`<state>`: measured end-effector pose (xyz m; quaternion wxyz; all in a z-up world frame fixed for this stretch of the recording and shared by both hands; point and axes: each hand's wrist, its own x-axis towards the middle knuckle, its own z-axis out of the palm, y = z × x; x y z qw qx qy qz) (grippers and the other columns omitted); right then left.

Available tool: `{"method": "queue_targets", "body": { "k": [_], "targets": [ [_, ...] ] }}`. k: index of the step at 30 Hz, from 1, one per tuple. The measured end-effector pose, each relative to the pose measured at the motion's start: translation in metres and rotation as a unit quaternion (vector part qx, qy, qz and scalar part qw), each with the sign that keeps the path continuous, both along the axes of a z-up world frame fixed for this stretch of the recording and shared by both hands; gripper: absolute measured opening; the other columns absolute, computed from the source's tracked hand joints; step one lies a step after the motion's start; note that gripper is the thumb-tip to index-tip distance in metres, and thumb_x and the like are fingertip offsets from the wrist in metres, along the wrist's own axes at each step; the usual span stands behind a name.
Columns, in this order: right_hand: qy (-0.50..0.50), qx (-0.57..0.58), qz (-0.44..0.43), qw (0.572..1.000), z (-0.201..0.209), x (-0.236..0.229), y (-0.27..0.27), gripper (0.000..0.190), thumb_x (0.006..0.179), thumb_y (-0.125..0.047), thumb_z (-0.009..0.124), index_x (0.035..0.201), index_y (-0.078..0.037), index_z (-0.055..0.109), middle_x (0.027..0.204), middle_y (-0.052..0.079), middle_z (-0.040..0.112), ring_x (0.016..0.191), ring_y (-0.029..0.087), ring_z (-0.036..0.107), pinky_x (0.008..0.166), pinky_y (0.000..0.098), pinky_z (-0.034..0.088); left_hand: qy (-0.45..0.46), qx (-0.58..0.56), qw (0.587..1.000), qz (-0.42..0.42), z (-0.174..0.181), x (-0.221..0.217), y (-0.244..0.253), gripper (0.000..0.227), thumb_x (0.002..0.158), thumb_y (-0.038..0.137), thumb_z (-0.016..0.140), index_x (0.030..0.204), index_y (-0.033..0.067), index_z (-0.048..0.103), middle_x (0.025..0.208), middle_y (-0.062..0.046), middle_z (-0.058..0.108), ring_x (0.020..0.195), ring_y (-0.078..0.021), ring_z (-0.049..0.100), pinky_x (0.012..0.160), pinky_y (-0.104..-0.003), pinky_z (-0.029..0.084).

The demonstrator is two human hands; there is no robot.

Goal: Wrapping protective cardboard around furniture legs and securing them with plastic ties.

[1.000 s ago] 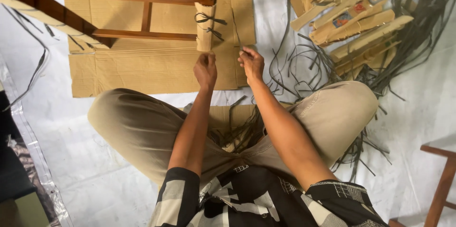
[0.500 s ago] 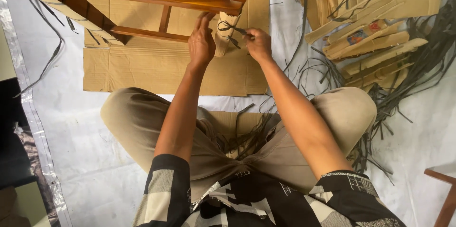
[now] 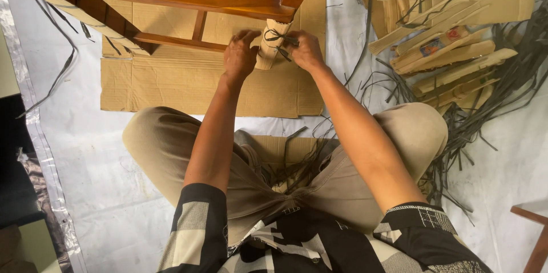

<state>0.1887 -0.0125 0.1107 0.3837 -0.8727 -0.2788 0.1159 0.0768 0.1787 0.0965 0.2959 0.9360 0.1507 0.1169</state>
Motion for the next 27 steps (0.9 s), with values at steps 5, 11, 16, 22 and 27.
{"method": "queue_targets", "body": {
  "k": [5, 11, 16, 22, 27],
  "targets": [
    [0.010, 0.034, -0.010, 0.999, -0.021, 0.002, 0.002, 0.012, 0.091, -0.016, 0.077, 0.103, -0.013, 0.078, 0.097, 0.018, 0.074, 0.099, 0.041, 0.071, 0.082, 0.0462, 0.062, 0.120, -0.041, 0.992, 0.013, 0.020, -0.003, -0.005, 0.062, 0.099, 0.010, 0.066, 0.149, 0.0365, 0.043, 0.146, 0.001, 0.048, 0.116, -0.0387, 0.066, 0.096, -0.054, 0.059],
    [-0.005, 0.008, -0.005, 1.000, -0.027, 0.007, 0.010, 0.007, 0.092, -0.015, 0.072, 0.097, -0.015, 0.076, 0.093, 0.012, 0.074, 0.096, 0.036, 0.072, 0.078, 0.0465, 0.062, 0.086, -0.045, 0.995, 0.021, 0.026, 0.000, -0.004, 0.052, 0.104, 0.021, 0.059, 0.146, 0.0402, 0.036, 0.113, -0.004, 0.063, 0.103, -0.0382, 0.072, 0.090, -0.055, 0.059],
    [-0.002, 0.028, -0.015, 1.000, -0.034, 0.007, 0.014, 0.008, 0.092, -0.012, 0.069, 0.096, -0.010, 0.075, 0.085, 0.014, 0.072, 0.082, 0.038, 0.073, 0.066, 0.0467, 0.062, 0.085, 0.043, 0.995, 0.023, -0.016, 0.006, 0.004, 0.020, 0.097, 0.031, 0.067, 0.117, 0.0362, 0.071, 0.095, 0.003, 0.068, 0.085, -0.0268, 0.076, 0.072, -0.042, 0.063],
    [0.001, 0.022, -0.021, 1.000, -0.031, 0.000, 0.008, 0.007, 0.091, -0.015, 0.074, 0.097, -0.012, 0.075, 0.084, 0.012, 0.072, 0.078, 0.035, 0.074, 0.065, 0.0425, 0.062, 0.013, -0.009, 0.996, 0.092, -0.014, -0.007, -0.004, 0.010, 0.090, 0.036, 0.075, 0.092, 0.0258, 0.079, 0.086, -0.002, 0.063, 0.079, -0.0290, 0.073, 0.066, -0.042, 0.061],
    [0.110, 0.093, -0.143, 0.979, -0.067, -0.007, 0.000, 0.017, 0.089, -0.021, 0.081, 0.104, -0.013, 0.079, 0.083, 0.008, 0.077, 0.066, 0.020, 0.075, 0.064, 0.0298, 0.059, -0.027, -0.114, 0.974, 0.194, 0.001, -0.032, -0.020, 0.005, 0.086, 0.031, 0.079, 0.089, 0.0308, 0.083, 0.085, 0.000, 0.060, 0.085, -0.0283, 0.071, 0.075, -0.040, 0.059]
  ]
}}
